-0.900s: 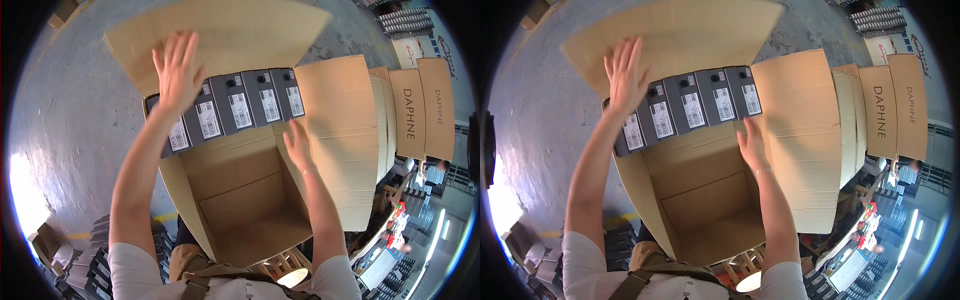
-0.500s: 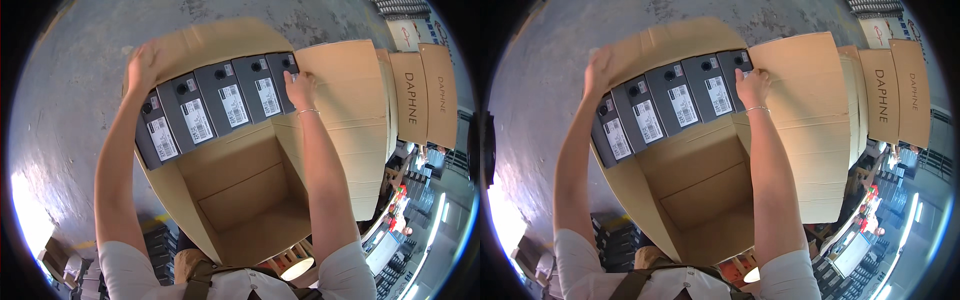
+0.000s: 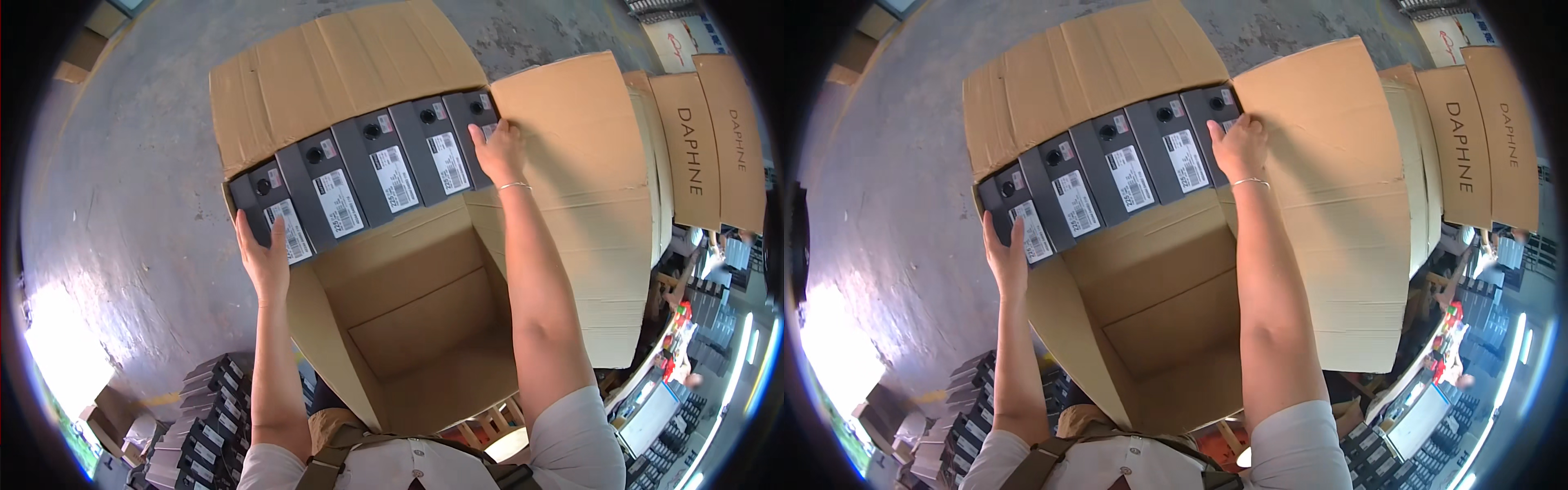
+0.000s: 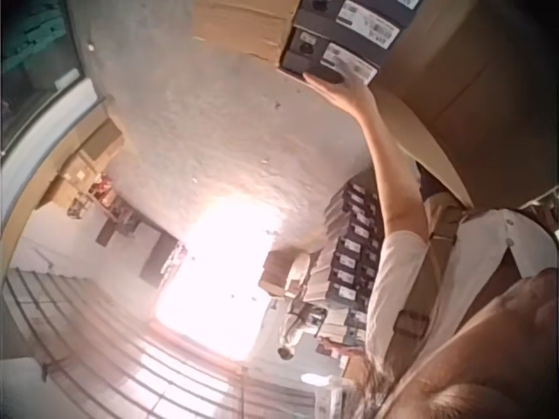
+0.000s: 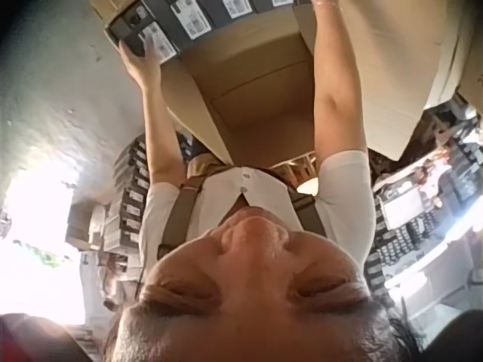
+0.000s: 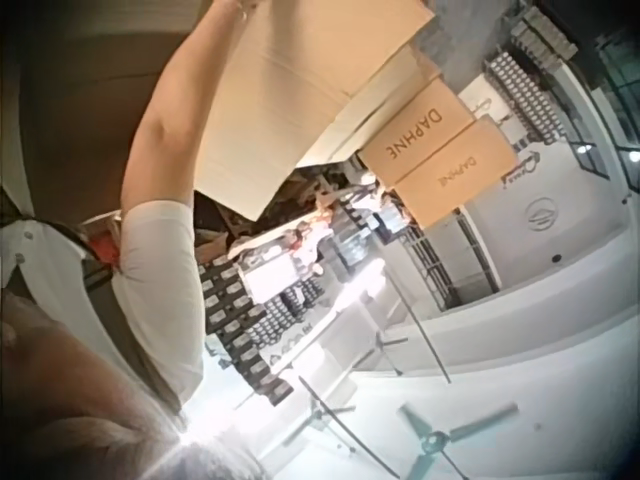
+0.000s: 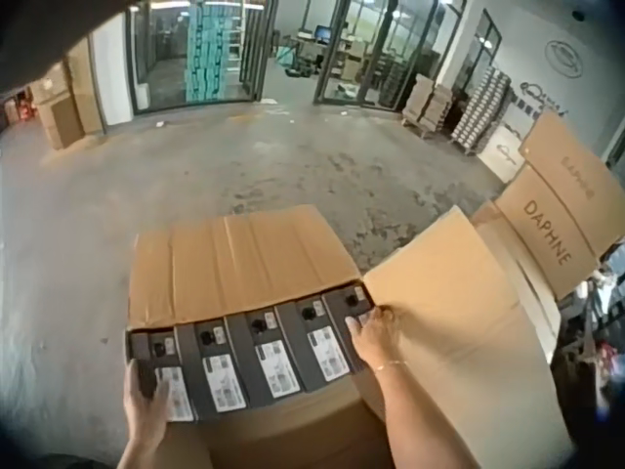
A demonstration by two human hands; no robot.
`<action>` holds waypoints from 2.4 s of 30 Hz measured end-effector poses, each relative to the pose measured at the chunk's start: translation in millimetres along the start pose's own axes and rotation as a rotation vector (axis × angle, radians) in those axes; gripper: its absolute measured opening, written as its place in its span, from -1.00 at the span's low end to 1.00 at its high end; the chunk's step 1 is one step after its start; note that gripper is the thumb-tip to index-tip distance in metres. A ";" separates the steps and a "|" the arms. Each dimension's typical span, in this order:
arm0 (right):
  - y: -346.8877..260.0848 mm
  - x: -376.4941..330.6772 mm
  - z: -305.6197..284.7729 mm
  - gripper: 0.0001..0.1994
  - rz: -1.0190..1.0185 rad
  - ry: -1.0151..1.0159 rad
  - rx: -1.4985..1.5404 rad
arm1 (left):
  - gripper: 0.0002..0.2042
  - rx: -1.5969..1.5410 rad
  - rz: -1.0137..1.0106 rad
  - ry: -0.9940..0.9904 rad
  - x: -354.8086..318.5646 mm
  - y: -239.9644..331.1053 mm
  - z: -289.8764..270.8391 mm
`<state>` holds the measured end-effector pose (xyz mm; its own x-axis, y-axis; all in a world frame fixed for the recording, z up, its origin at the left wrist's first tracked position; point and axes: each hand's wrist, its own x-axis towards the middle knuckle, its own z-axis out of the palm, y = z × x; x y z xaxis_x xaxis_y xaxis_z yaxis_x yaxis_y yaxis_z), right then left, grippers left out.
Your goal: Inspecting high-heeled shoes and packing them into boxes.
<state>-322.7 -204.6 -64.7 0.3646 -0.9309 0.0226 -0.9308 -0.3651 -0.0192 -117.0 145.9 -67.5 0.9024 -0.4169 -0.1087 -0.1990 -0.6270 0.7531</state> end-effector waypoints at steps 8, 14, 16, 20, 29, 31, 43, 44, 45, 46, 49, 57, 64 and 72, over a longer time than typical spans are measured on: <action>31.1 -33.0 -7.5 -0.21 0.032 -0.151 0.290 | -0.35 -0.336 -0.205 -0.122 -4.7 -11.7 -34.4; 32.8 -32.1 -20.6 -0.14 0.061 -0.248 0.554 | -0.26 0.234 0.159 -0.008 -30.9 -9.8 -24.2; 33.2 -32.0 -30.4 -0.16 0.037 -0.307 0.627 | -0.24 0.233 0.130 0.002 -30.4 0.3 -19.6; 47.6 -35.7 3.6 -0.21 0.051 -0.123 0.577 | -0.29 -0.133 -0.190 -0.095 -5.7 -10.2 -36.3; 48.3 -28.7 -15.3 -0.31 0.097 -0.316 0.720 | -0.57 0.028 -0.377 -0.665 69.9 4.9 -68.8; 52.2 -31.0 -7.3 -0.33 0.104 -0.270 0.737 | -0.47 -0.168 -0.528 -0.627 55.2 34.2 -57.9; 59.8 -83.8 8.3 -0.19 0.166 -0.244 0.933 | -0.44 -0.498 -0.480 -0.455 47.3 -23.3 -32.1; 60.5 -102.9 -1.3 -0.26 0.254 -0.227 0.847 | -0.43 -0.447 -0.373 -0.481 42.6 -36.8 -33.5; 64.3 -128.7 -11.3 -0.30 0.300 -0.277 0.938 | -0.44 -0.426 -0.413 -0.393 23.8 -30.3 -36.3; 79.4 -158.2 -11.4 -0.32 0.275 -0.208 1.003 | -0.46 -0.400 -0.391 -0.391 5.8 -31.4 -36.3; 108.3 -231.3 -33.8 -0.47 0.339 -0.290 0.762 | -0.47 -0.293 -0.340 -0.381 -32.6 -25.3 -45.9; 184.8 -480.6 18.9 -0.43 0.576 -0.107 0.853 | -0.36 0.084 -0.041 -0.671 -69.7 30.2 -44.9; 241.1 -454.4 9.9 -0.46 1.059 -0.270 1.131 | -0.30 -0.595 -0.663 -0.987 -62.8 -12.8 6.7; 251.1 -482.7 30.5 -0.48 1.153 -0.277 1.412 | -0.39 -0.279 -0.473 -1.057 -30.8 -136.9 59.9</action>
<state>-731.6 152.6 -110.9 -0.2318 -0.6195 -0.7500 -0.0327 0.7755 -0.6305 -140.4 205.1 -206.1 0.0753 -0.6007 -0.7959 0.2772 -0.7541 0.5954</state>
